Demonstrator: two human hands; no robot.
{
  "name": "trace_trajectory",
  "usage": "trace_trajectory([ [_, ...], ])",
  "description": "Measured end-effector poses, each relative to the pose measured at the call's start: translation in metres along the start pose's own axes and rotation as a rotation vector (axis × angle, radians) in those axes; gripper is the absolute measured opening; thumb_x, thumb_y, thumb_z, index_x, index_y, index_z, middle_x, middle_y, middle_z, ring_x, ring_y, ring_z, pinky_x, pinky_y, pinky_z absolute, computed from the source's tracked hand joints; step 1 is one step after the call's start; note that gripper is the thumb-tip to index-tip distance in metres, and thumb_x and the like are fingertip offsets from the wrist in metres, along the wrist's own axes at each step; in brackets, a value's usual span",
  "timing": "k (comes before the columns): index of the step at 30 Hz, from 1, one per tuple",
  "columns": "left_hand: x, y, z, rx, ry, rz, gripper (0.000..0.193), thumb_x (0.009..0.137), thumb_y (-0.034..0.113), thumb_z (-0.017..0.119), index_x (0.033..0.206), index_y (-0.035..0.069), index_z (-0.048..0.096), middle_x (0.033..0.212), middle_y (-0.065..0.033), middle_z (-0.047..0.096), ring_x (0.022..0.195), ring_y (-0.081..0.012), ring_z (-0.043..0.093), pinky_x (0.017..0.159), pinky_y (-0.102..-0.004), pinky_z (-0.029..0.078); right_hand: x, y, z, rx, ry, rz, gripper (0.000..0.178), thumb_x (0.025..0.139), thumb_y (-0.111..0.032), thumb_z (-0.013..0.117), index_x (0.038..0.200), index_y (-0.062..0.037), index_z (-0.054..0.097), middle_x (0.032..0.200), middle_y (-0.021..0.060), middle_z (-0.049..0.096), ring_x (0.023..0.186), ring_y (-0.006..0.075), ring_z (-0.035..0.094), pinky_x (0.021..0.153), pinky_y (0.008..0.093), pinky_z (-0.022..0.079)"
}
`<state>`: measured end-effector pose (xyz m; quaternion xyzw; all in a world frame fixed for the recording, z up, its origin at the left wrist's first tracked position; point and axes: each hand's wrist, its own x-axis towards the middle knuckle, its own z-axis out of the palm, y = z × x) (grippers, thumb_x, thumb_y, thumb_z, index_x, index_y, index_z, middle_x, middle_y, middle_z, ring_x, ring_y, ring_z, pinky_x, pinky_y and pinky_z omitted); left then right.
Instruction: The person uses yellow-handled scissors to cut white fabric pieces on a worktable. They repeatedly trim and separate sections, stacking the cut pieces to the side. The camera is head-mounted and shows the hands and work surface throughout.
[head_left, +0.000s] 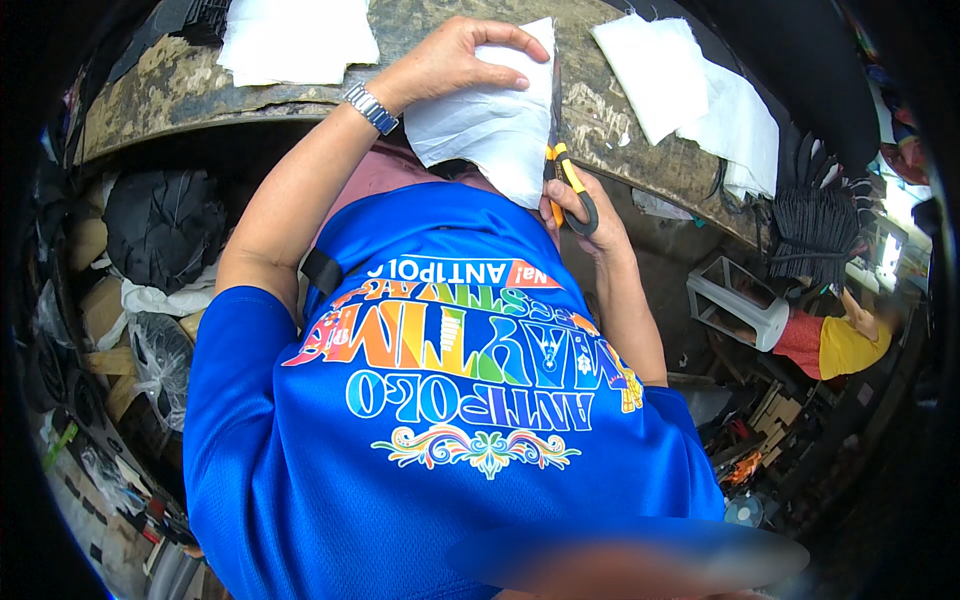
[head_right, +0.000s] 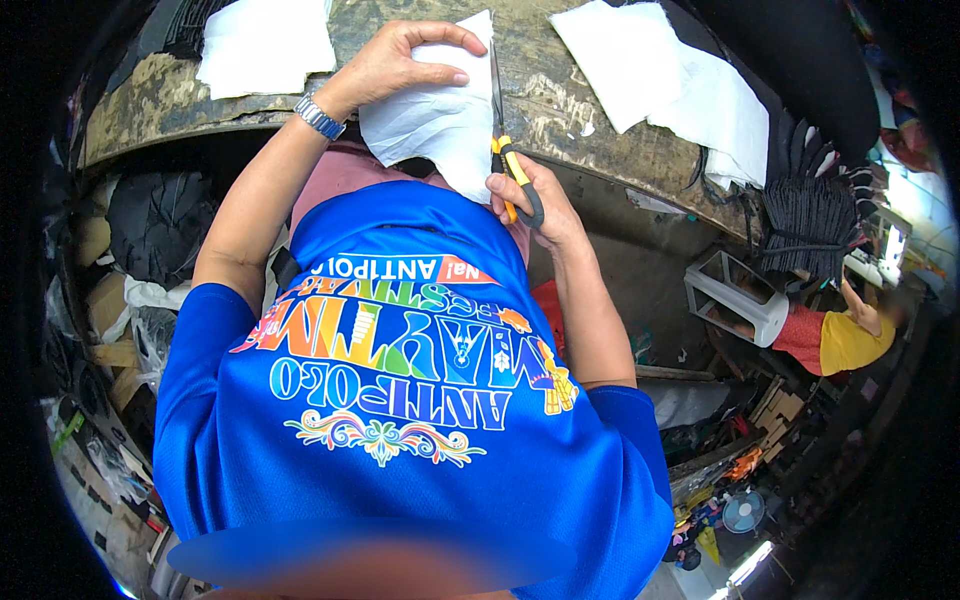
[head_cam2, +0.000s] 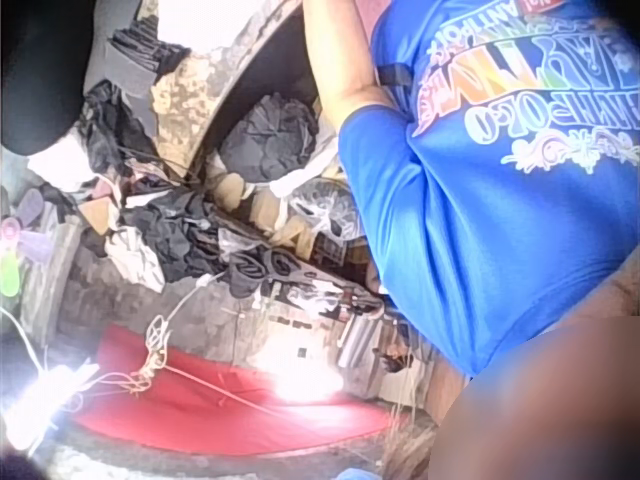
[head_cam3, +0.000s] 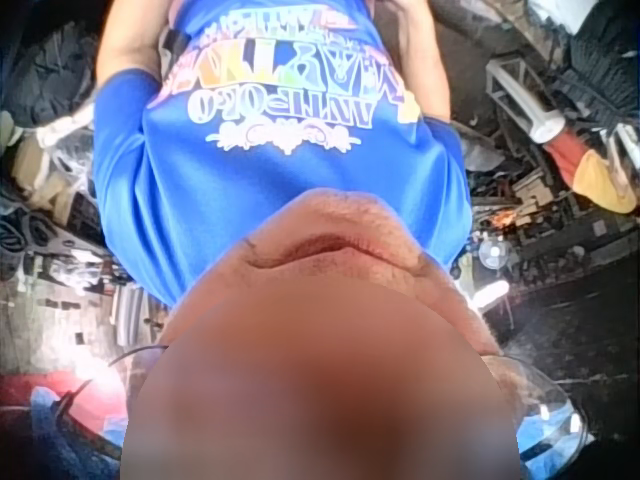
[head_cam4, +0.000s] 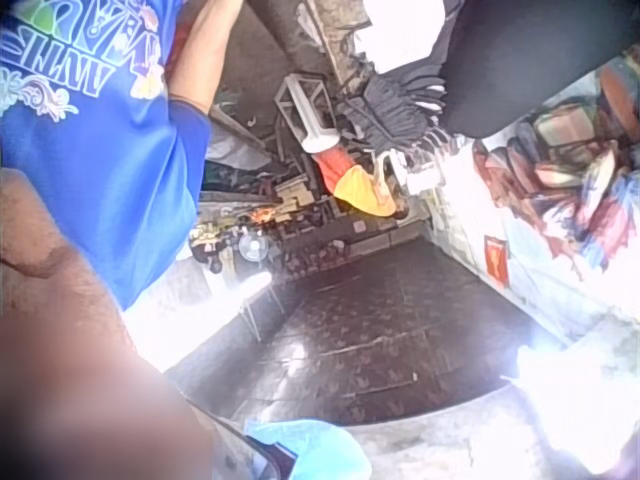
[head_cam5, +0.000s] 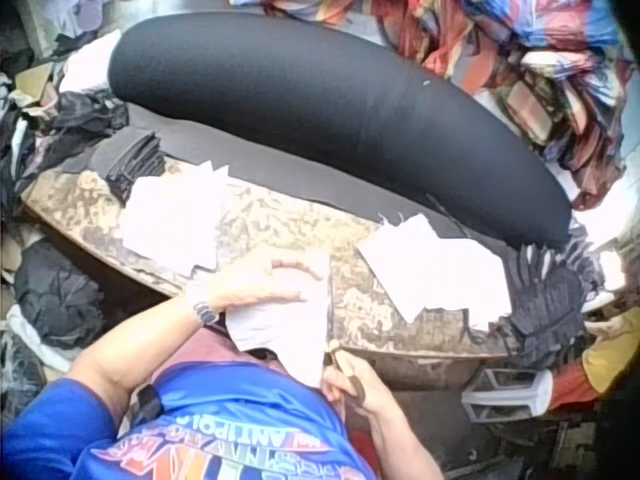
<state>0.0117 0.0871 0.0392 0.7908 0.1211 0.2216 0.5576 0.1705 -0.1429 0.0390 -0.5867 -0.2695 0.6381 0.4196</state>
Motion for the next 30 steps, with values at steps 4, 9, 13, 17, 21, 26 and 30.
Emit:
trace_trajectory([
  [4, -0.001, -0.001, 0.001, 0.004, 0.013, 0.002, 0.033, 0.081, 0.015, 0.076, 0.112, 0.008, 0.070, 0.113, -0.0034, 0.069, 0.109, -0.0147, 0.061, 0.100, -0.0314, 0.045, -0.001, 0.003, 0.004, 0.027, 0.028, -0.004, 0.032, 0.087, -0.029, 0.071, 0.100, -0.0022, 0.058, 0.063, 0.0013, 0.056, 0.050, 0.0069, 0.050, 0.046, 0.0198, 0.039],
  [9, -0.003, -0.003, 0.001, 0.011, 0.045, 0.017, 0.032, 0.081, 0.014, 0.076, 0.111, 0.008, 0.070, 0.112, -0.0030, 0.069, 0.110, -0.0149, 0.060, 0.101, -0.0317, 0.044, -0.003, 0.005, 0.005, 0.030, 0.037, 0.033, 0.029, 0.088, -0.026, 0.072, 0.099, -0.0022, 0.058, 0.060, 0.0002, 0.055, 0.047, 0.0055, 0.048, 0.043, 0.0191, 0.038],
  [13, -0.002, -0.003, -0.002, 0.058, 0.047, 0.059, 0.029, 0.081, 0.014, 0.076, 0.108, 0.007, 0.070, 0.110, -0.0030, 0.069, 0.110, -0.0154, 0.060, 0.101, -0.0315, 0.043, -0.006, 0.003, 0.004, 0.035, 0.027, 0.055, 0.029, 0.088, -0.027, 0.071, 0.098, -0.0024, 0.059, 0.061, 0.0009, 0.056, 0.047, 0.0060, 0.050, 0.043, 0.0193, 0.039],
  [17, -0.003, -0.002, 0.000, 0.048, -0.008, 0.057, 0.029, 0.080, 0.014, 0.076, 0.108, 0.008, 0.070, 0.110, -0.0038, 0.068, 0.109, -0.0154, 0.060, 0.101, -0.0311, 0.043, -0.003, -0.004, 0.000, -0.044, -0.020, 0.035, 0.036, 0.088, -0.038, 0.067, 0.090, -0.0031, 0.056, 0.064, 0.0062, 0.058, 0.053, 0.0116, 0.054, 0.051, 0.0232, 0.044],
  [21, -0.006, 0.002, 0.004, 0.031, -0.021, 0.066, 0.031, 0.080, 0.013, 0.077, 0.109, 0.008, 0.069, 0.110, -0.0037, 0.068, 0.109, -0.0149, 0.060, 0.100, -0.0306, 0.043, -0.001, -0.006, -0.002, -0.060, -0.032, -0.002, 0.049, 0.085, -0.049, 0.067, 0.091, -0.0009, 0.058, 0.068, 0.0083, 0.061, 0.061, 0.0138, 0.059, 0.056, 0.0250, 0.046],
  [26, -0.013, 0.005, -0.004, -0.065, 0.031, 0.029, 0.031, 0.080, 0.013, 0.077, 0.109, 0.006, 0.069, 0.110, -0.0028, 0.067, 0.108, -0.0146, 0.059, 0.100, -0.0302, 0.043, -0.008, -0.003, -0.008, -0.022, -0.116, 0.026, 0.043, 0.086, -0.041, 0.069, 0.098, -0.0015, 0.057, 0.071, 0.0067, 0.061, 0.061, 0.0125, 0.057, 0.056, 0.0237, 0.046],
  [30, -0.015, 0.003, -0.004, -0.071, 0.002, 0.007, 0.029, 0.080, 0.013, 0.077, 0.107, 0.006, 0.069, 0.109, -0.0022, 0.067, 0.108, -0.0142, 0.059, 0.099, -0.0302, 0.044, -0.013, -0.005, -0.013, -0.063, -0.155, 0.046, 0.043, 0.085, -0.038, 0.072, 0.102, -0.0008, 0.057, 0.072, 0.0051, 0.060, 0.061, 0.0106, 0.056, 0.057, 0.0230, 0.046],
])
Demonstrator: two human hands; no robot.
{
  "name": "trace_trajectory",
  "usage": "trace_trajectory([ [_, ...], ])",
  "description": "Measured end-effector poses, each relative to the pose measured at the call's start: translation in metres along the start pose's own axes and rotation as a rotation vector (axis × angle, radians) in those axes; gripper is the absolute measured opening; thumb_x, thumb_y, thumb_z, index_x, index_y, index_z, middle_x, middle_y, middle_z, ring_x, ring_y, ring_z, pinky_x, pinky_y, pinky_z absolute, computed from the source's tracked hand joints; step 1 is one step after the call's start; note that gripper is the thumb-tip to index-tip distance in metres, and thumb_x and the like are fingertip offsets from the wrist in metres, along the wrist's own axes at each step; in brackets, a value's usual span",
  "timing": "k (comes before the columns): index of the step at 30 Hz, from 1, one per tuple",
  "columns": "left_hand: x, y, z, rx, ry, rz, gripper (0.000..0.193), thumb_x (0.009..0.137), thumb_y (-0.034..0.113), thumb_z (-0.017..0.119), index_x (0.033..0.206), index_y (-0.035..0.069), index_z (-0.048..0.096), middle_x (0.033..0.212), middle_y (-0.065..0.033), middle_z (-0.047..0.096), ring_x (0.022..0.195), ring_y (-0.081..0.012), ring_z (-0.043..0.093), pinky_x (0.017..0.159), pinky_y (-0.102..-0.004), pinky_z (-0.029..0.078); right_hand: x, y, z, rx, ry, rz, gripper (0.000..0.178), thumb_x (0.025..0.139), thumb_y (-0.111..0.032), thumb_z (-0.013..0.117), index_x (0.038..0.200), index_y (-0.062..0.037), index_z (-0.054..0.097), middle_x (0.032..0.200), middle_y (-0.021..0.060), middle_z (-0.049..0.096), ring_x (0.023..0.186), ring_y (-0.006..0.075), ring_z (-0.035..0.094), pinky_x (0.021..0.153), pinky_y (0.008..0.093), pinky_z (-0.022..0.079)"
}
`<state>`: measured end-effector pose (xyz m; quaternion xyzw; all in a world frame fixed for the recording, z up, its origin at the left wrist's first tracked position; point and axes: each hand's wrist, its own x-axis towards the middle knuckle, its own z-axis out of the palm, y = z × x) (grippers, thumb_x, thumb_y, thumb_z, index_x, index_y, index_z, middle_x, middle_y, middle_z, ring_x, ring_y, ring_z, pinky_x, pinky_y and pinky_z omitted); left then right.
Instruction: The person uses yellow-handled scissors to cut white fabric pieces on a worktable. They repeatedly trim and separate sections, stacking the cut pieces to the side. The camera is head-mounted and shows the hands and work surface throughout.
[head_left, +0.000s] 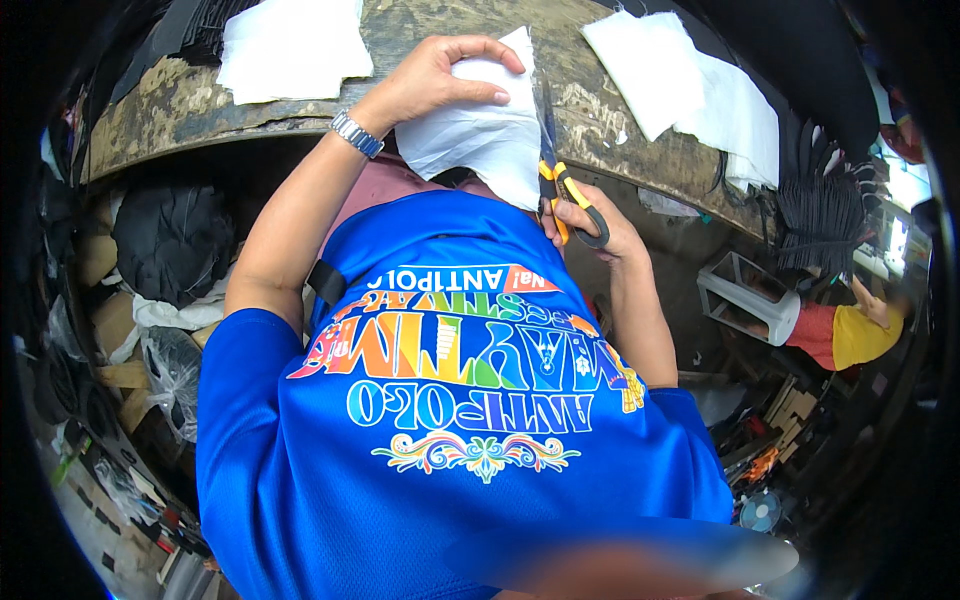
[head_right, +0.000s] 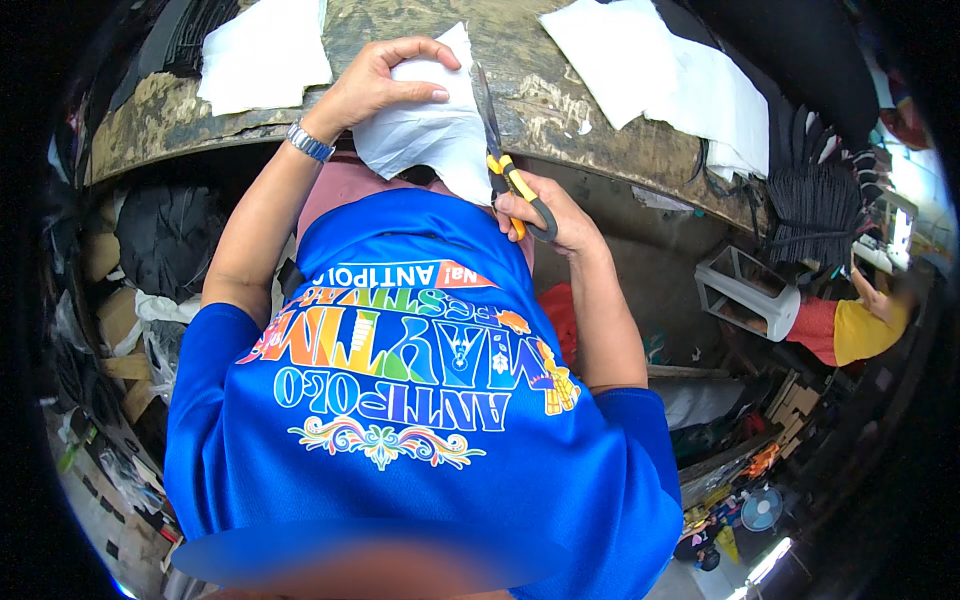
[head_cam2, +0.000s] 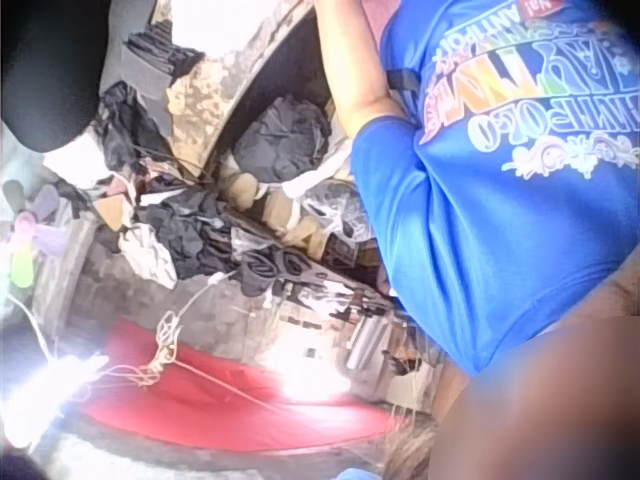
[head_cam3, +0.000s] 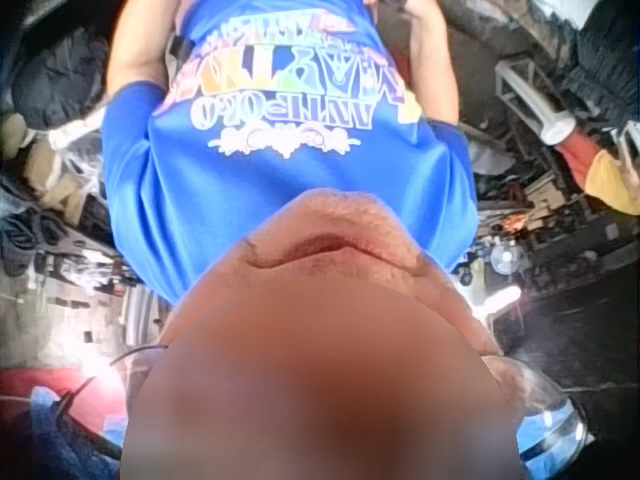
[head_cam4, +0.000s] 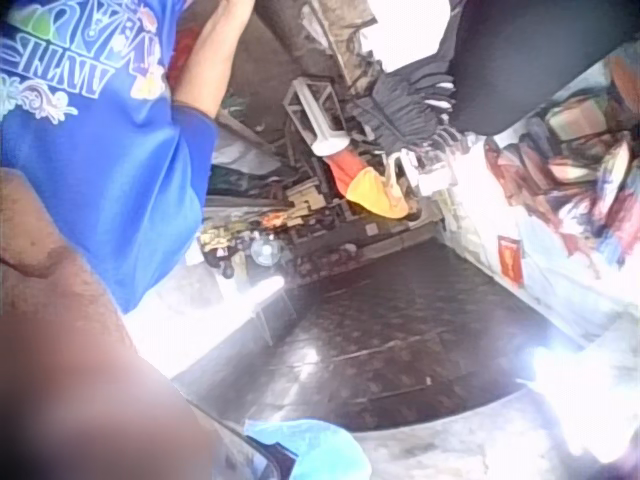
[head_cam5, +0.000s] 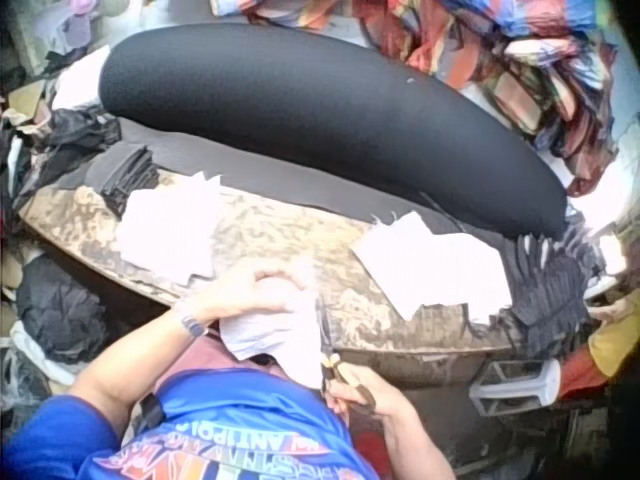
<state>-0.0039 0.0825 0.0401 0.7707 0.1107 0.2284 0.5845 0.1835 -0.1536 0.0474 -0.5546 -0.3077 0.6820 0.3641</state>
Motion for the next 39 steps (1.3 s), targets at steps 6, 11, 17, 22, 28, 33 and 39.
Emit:
trace_trajectory([
  [6, 0.002, 0.002, 0.016, 0.083, -0.039, 0.037, 0.027, 0.080, 0.014, 0.077, 0.105, 0.009, 0.069, 0.106, -0.0016, 0.067, 0.106, -0.0145, 0.060, 0.095, -0.0300, 0.045, 0.010, -0.005, 0.006, 0.030, 0.069, -0.047, 0.044, 0.086, -0.038, 0.071, 0.102, -0.0003, 0.058, 0.072, 0.0040, 0.060, 0.061, 0.0104, 0.056, 0.058, 0.0230, 0.046],
  [11, -0.001, 0.006, 0.026, 0.044, -0.029, -0.003, 0.030, 0.080, 0.015, 0.077, 0.108, 0.009, 0.069, 0.109, -0.0022, 0.067, 0.106, -0.0148, 0.061, 0.094, -0.0303, 0.047, 0.016, -0.008, 0.012, -0.070, 0.163, -0.050, 0.042, 0.088, -0.040, 0.068, 0.101, -0.0019, 0.056, 0.072, 0.0051, 0.060, 0.062, 0.0118, 0.057, 0.058, 0.0233, 0.046],
  [17, -0.003, 0.005, 0.025, 0.024, -0.044, -0.023, 0.032, 0.080, 0.015, 0.078, 0.111, 0.010, 0.069, 0.111, -0.0032, 0.068, 0.108, -0.0159, 0.061, 0.096, -0.0310, 0.047, 0.014, -0.005, 0.017, -0.002, 0.180, -0.055, 0.035, 0.089, -0.036, 0.068, 0.097, -0.0036, 0.055, 0.064, 0.0028, 0.056, 0.051, 0.0082, 0.049, 0.049, 0.0203, 0.039],
  [22, -0.003, 0.005, 0.025, 0.012, -0.034, -0.024, 0.033, 0.080, 0.015, 0.077, 0.111, 0.011, 0.070, 0.111, -0.0031, 0.068, 0.108, -0.0162, 0.061, 0.097, -0.0313, 0.047, 0.013, 0.003, 0.016, 0.078, 0.200, -0.050, 0.031, 0.086, -0.029, 0.075, 0.094, -0.0037, 0.059, 0.059, -0.0012, 0.054, 0.047, 0.0056, 0.048, 0.044, 0.0185, 0.038],
  [28, -0.003, 0.008, 0.026, 0.058, -0.085, -0.008, 0.032, 0.080, 0.015, 0.076, 0.111, 0.010, 0.070, 0.112, -0.0040, 0.067, 0.108, -0.0178, 0.061, 0.096, -0.0315, 0.047, 0.014, 0.002, 0.016, 0.077, 0.219, -0.037, 0.030, 0.087, -0.029, 0.072, 0.095, -0.0040, 0.058, 0.060, 0.0006, 0.056, 0.046, 0.0064, 0.050, 0.044, 0.0192, 0.039],
  [33, -0.006, 0.008, 0.028, 0.073, -0.105, -0.019, 0.032, 0.080, 0.014, 0.076, 0.111, 0.010, 0.069, 0.112, -0.0048, 0.068, 0.108, -0.0180, 0.061, 0.096, -0.0316, 0.047, 0.014, -0.003, 0.014, 0.056, 0.190, -0.040, 0.033, 0.087, -0.033, 0.070, 0.093, -0.0039, 0.056, 0.063, 0.0036, 0.056, 0.048, 0.0092, 0.050, 0.047, 0.0210, 0.039],
  [39, -0.008, 0.005, 0.027, 0.072, -0.103, -0.021, 0.034, 0.080, 0.015, 0.075, 0.113, 0.010, 0.069, 0.114, -0.0052, 0.068, 0.108, -0.0183, 0.062, 0.096, -0.0321, 0.047, 0.013, 0.006, 0.015, 0.118, 0.142, -0.081, 0.034, 0.086, -0.030, 0.074, 0.101, -0.0035, 0.059, 0.064, -0.0001, 0.055, 0.050, 0.0061, 0.050, 0.046, 0.0196, 0.041],
])
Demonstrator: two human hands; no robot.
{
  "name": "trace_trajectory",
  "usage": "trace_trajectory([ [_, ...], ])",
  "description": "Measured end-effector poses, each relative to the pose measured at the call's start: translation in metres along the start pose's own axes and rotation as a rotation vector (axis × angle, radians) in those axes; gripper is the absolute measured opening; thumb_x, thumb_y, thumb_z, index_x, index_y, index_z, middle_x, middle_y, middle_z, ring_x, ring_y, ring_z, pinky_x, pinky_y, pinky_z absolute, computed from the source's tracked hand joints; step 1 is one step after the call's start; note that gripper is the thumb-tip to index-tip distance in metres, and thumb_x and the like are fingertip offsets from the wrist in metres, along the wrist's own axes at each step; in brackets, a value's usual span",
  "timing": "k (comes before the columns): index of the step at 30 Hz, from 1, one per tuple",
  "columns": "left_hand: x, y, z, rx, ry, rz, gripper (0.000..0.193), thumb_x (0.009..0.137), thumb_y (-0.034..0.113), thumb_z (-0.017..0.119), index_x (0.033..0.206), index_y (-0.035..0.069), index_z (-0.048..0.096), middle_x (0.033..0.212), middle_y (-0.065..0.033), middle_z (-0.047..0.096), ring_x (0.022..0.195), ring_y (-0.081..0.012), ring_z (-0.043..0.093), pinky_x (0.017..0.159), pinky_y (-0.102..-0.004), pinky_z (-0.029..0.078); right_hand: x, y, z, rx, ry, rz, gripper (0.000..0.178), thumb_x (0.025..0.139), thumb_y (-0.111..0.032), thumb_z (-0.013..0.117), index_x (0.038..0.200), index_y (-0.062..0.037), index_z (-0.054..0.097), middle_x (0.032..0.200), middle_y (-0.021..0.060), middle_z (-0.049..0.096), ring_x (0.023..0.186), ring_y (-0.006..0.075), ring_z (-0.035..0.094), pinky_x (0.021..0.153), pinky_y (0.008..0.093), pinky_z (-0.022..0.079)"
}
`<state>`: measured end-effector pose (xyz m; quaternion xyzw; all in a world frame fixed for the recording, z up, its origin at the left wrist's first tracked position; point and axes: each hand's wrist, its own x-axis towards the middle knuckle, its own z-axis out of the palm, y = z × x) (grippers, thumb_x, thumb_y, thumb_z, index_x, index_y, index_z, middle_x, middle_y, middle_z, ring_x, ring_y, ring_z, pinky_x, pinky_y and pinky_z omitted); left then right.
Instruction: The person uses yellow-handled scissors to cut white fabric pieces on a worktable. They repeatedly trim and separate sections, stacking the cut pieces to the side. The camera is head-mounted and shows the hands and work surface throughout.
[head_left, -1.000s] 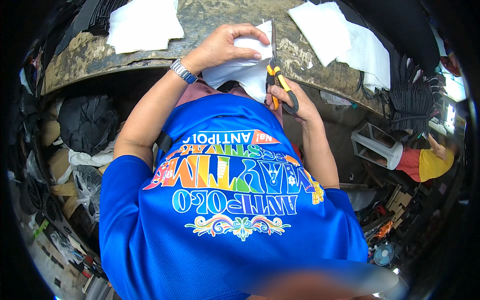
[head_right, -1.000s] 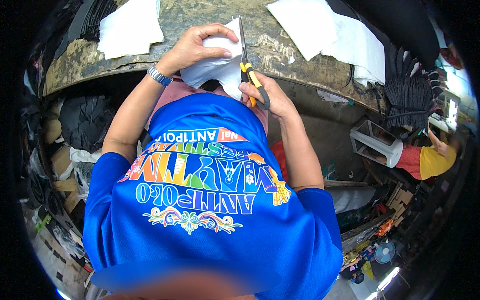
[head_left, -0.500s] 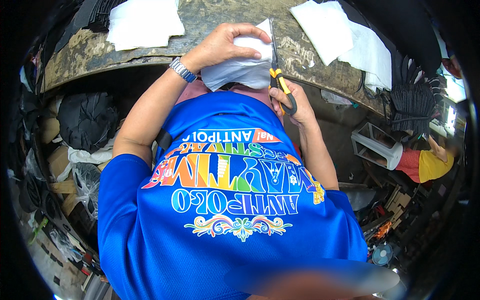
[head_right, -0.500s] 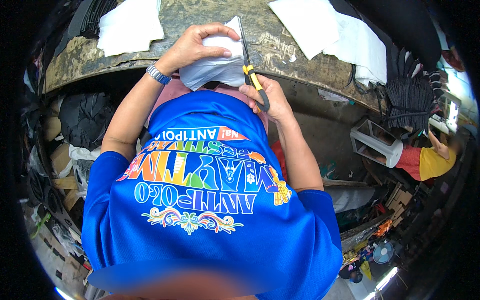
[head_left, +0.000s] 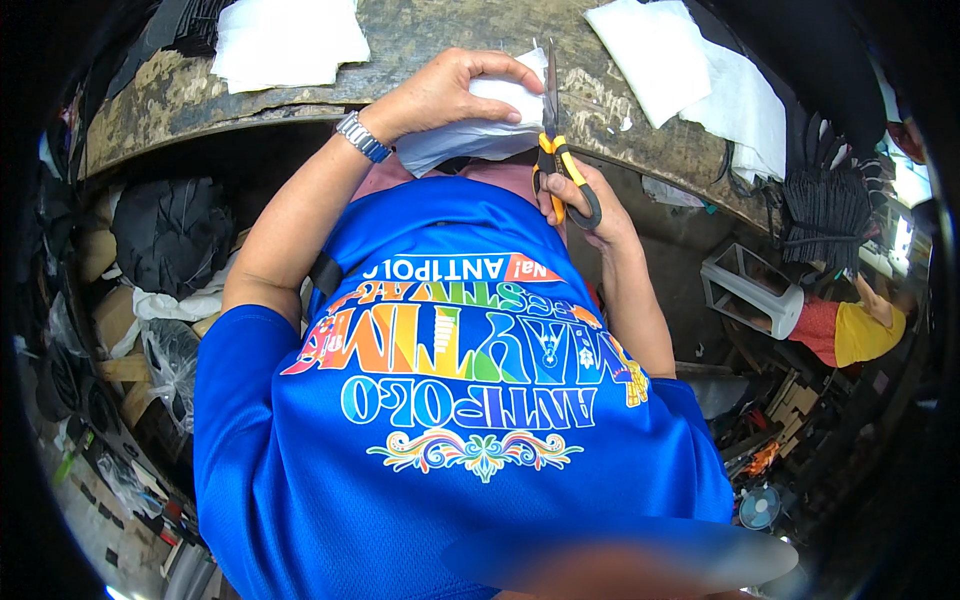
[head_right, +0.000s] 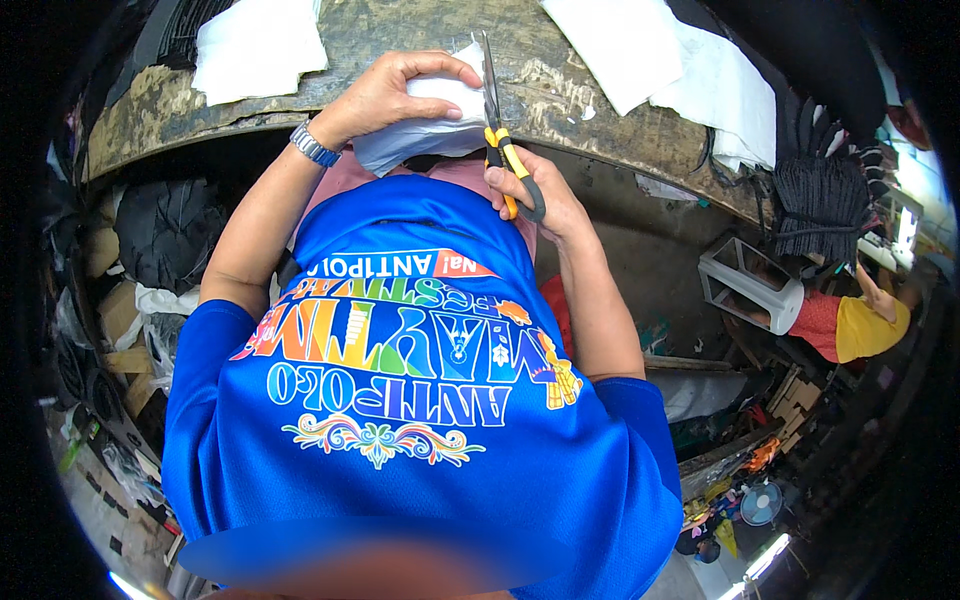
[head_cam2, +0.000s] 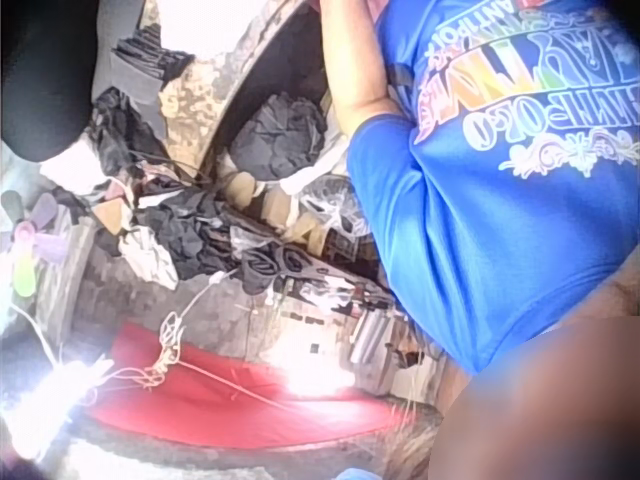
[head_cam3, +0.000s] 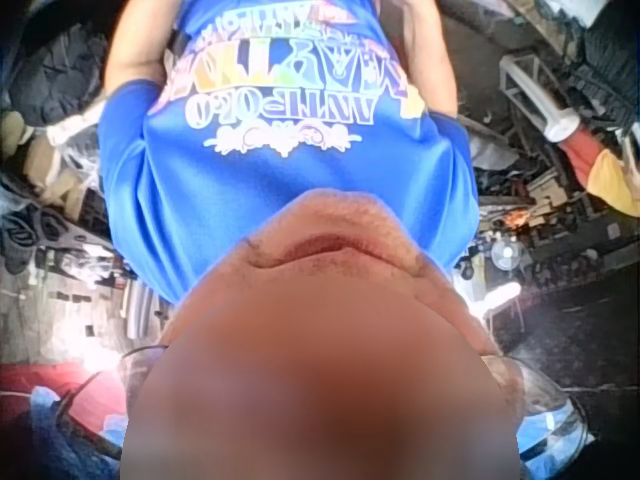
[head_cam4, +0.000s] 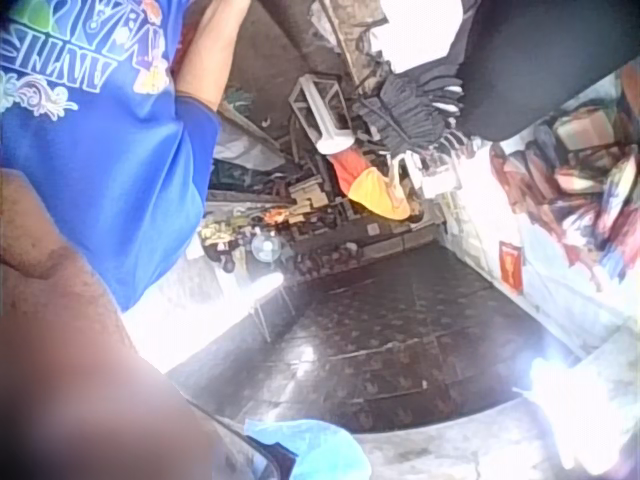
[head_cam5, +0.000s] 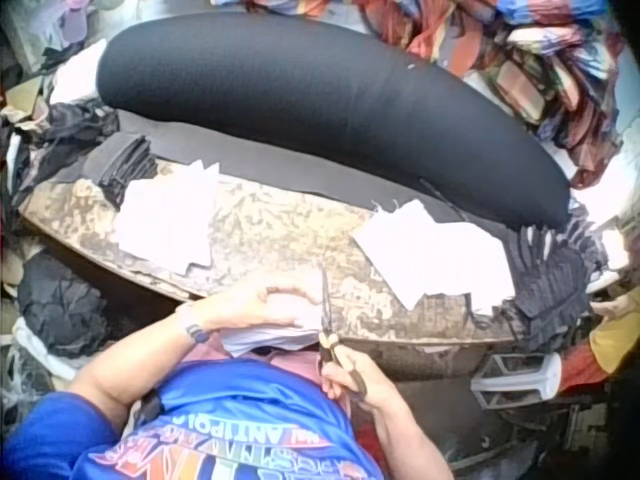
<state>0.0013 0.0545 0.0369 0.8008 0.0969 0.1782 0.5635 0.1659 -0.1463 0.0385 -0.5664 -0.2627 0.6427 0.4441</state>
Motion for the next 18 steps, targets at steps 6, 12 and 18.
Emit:
trace_trajectory([
  [6, 0.000, 0.000, 0.002, 0.034, -0.040, -0.008, 0.035, 0.080, 0.014, 0.075, 0.115, 0.010, 0.069, 0.114, -0.0054, 0.068, 0.108, -0.0188, 0.062, 0.096, -0.0323, 0.047, -0.003, -0.001, -0.001, -0.105, 0.040, 0.026, 0.036, 0.088, -0.036, 0.069, 0.093, -0.0035, 0.057, 0.065, 0.0037, 0.057, 0.052, 0.0092, 0.051, 0.049, 0.0209, 0.040],
  [12, -0.001, -0.003, 0.001, 0.009, -0.042, 0.001, 0.035, 0.080, 0.015, 0.075, 0.114, 0.010, 0.069, 0.112, -0.0052, 0.068, 0.108, -0.0187, 0.062, 0.096, -0.0323, 0.047, -0.004, 0.002, -0.003, -0.091, 0.033, 0.075, 0.026, 0.090, -0.028, 0.067, 0.090, -0.0042, 0.057, 0.061, 0.0033, 0.055, 0.046, 0.0073, 0.048, 0.043, 0.0195, 0.036],
  [18, 0.009, 0.005, -0.002, 0.006, 0.111, 0.000, 0.030, 0.082, 0.014, 0.075, 0.110, 0.008, 0.070, 0.109, -0.0047, 0.069, 0.104, -0.0157, 0.063, 0.094, -0.0300, 0.047, -0.006, 0.011, -0.004, 0.181, 0.232, -0.010, 0.023, 0.089, -0.024, 0.071, 0.086, -0.0051, 0.058, 0.059, 0.0014, 0.056, 0.045, 0.0066, 0.050, 0.039, 0.0194, 0.039],
])
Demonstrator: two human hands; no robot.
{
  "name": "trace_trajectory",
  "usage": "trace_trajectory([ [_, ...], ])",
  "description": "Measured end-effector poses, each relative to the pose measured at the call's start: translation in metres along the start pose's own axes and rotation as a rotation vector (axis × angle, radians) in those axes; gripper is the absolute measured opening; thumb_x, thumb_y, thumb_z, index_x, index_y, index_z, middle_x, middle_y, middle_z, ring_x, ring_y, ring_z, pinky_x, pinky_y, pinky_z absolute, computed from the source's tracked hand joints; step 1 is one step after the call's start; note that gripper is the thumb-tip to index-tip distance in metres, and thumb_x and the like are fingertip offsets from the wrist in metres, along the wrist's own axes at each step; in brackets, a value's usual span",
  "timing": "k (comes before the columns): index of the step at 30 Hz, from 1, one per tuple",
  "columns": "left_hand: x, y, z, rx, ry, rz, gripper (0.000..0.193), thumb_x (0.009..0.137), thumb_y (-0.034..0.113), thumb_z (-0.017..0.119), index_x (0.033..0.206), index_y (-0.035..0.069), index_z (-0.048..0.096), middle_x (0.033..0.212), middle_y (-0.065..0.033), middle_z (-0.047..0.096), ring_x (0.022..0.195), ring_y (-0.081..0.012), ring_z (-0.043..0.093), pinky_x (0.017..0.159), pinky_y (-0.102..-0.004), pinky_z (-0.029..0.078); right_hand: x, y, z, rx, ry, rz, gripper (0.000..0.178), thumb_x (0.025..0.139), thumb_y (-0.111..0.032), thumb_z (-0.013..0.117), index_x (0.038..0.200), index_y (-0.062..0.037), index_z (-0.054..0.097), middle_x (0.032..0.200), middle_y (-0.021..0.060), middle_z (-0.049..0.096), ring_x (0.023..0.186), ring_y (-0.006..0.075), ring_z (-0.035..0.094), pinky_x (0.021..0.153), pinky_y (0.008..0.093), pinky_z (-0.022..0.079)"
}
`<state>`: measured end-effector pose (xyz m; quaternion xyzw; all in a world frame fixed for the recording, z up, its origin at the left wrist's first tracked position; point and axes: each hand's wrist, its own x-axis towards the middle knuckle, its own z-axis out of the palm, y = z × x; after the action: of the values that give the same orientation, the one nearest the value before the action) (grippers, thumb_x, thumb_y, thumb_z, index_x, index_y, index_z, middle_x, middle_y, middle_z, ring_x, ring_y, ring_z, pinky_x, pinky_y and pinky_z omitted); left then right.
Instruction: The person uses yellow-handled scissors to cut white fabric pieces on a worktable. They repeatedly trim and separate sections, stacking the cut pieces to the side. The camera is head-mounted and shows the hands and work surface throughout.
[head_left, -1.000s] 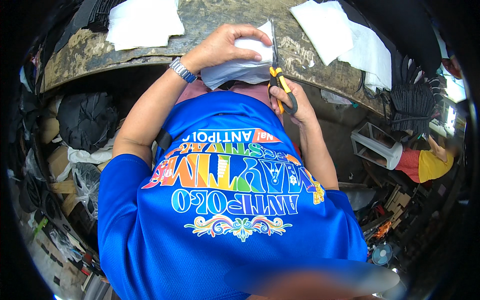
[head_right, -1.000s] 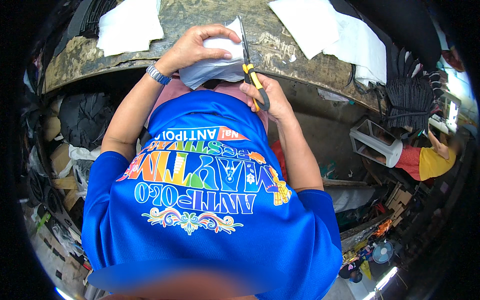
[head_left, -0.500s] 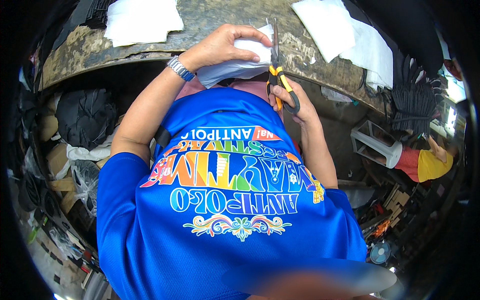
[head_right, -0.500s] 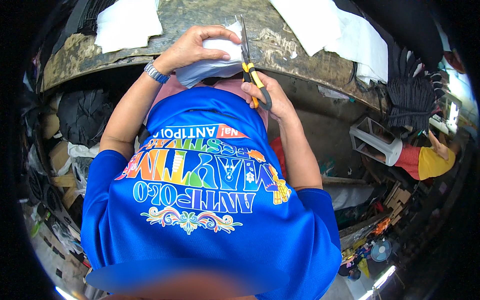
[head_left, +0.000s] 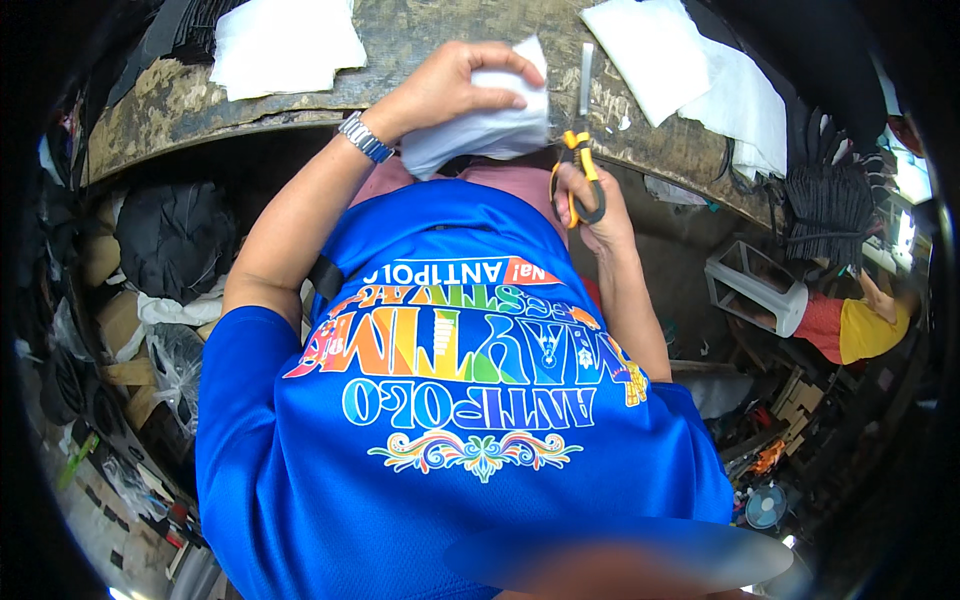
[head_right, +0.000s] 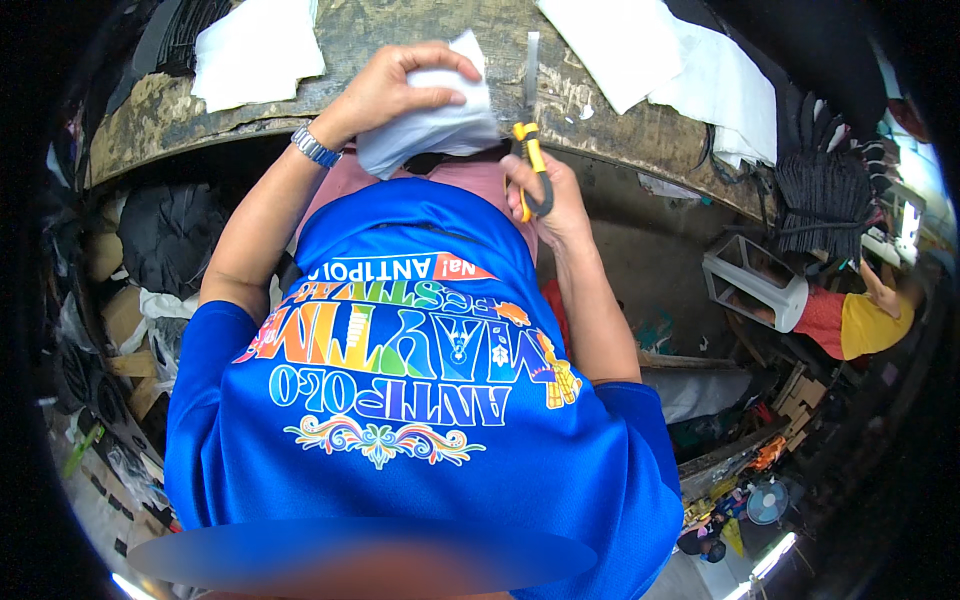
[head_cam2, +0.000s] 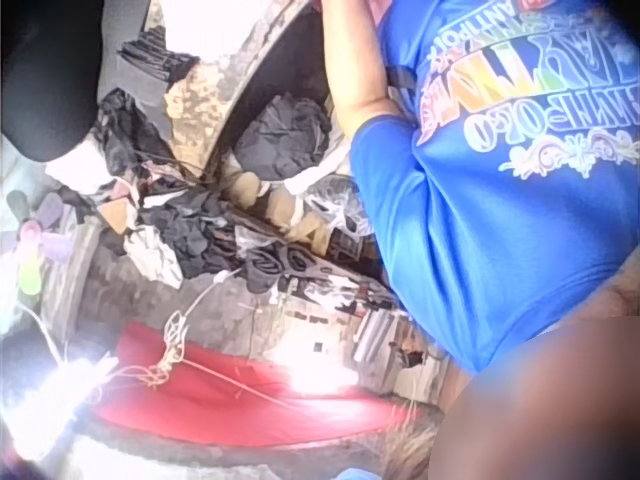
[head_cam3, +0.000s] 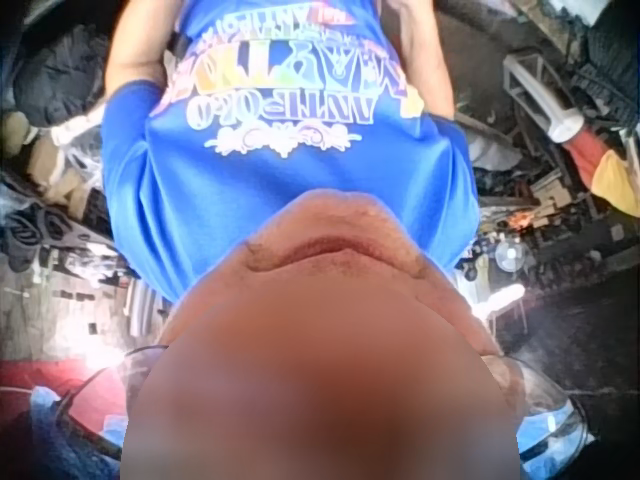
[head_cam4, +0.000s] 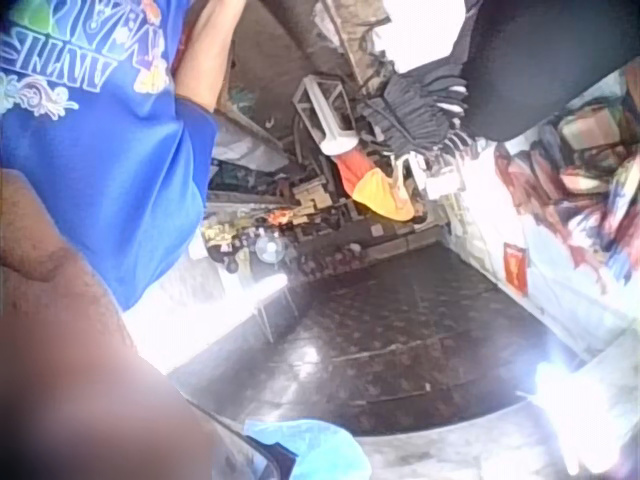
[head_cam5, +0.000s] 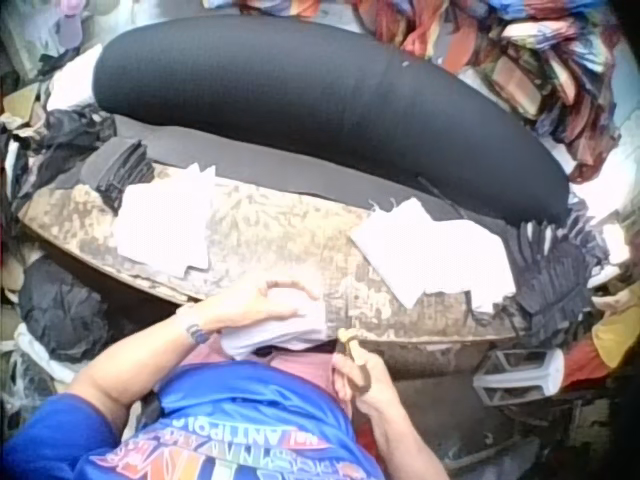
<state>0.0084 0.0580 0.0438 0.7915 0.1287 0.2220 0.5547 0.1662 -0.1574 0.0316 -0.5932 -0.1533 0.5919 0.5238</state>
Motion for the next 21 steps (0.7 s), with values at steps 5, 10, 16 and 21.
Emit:
trace_trajectory([
  [5, 0.034, 0.000, -0.011, -0.103, 0.684, 0.115, 0.027, 0.090, 0.010, 0.062, 0.117, 0.007, 0.063, 0.097, -0.0056, 0.068, 0.088, -0.0144, 0.063, 0.077, -0.0294, 0.051, 0.000, -0.008, -0.011, 0.083, 0.063, -0.230, 0.031, 0.090, -0.033, 0.068, 0.089, -0.0039, 0.058, 0.065, 0.0064, 0.059, 0.052, 0.0115, 0.055, 0.049, 0.0231, 0.045],
  [10, 0.006, -0.026, -0.018, 0.152, 0.428, -0.296, 0.038, 0.083, 0.009, 0.073, 0.121, 0.006, 0.066, 0.107, -0.0065, 0.070, 0.087, -0.0098, 0.066, 0.077, -0.0235, 0.053, -0.004, 0.004, -0.022, 0.109, -0.127, -0.145, 0.040, 0.093, -0.042, 0.063, 0.086, -0.0028, 0.058, 0.069, 0.0098, 0.060, 0.056, 0.0148, 0.057, 0.051, 0.0252, 0.045],
  [16, -0.025, -0.037, 0.005, -0.236, 0.220, -0.397, 0.032, 0.089, 0.009, 0.067, 0.122, 0.005, 0.065, 0.101, -0.0106, 0.071, 0.090, -0.0116, 0.069, 0.075, -0.0224, 0.056, -0.009, 0.031, -0.053, 0.339, -0.402, 0.083, 0.058, 0.091, -0.060, 0.053, 0.096, -0.0025, 0.057, 0.071, 0.0123, 0.060, 0.059, 0.0183, 0.059, 0.041, 0.0232, 0.036],
  [21, -0.018, -0.018, 0.037, -0.580, 0.109, -0.530, 0.036, 0.096, 0.011, 0.059, 0.131, 0.001, 0.056, 0.118, -0.0112, 0.065, 0.105, -0.0183, 0.066, 0.090, -0.0253, 0.054, -0.025, 0.031, -0.092, 0.303, -0.725, 0.198, 0.072, 0.081, -0.072, 0.057, 0.100, -0.0021, 0.057, 0.076, 0.0168, 0.064, 0.061, 0.0197, 0.062, 0.041, 0.0214, 0.040],
])
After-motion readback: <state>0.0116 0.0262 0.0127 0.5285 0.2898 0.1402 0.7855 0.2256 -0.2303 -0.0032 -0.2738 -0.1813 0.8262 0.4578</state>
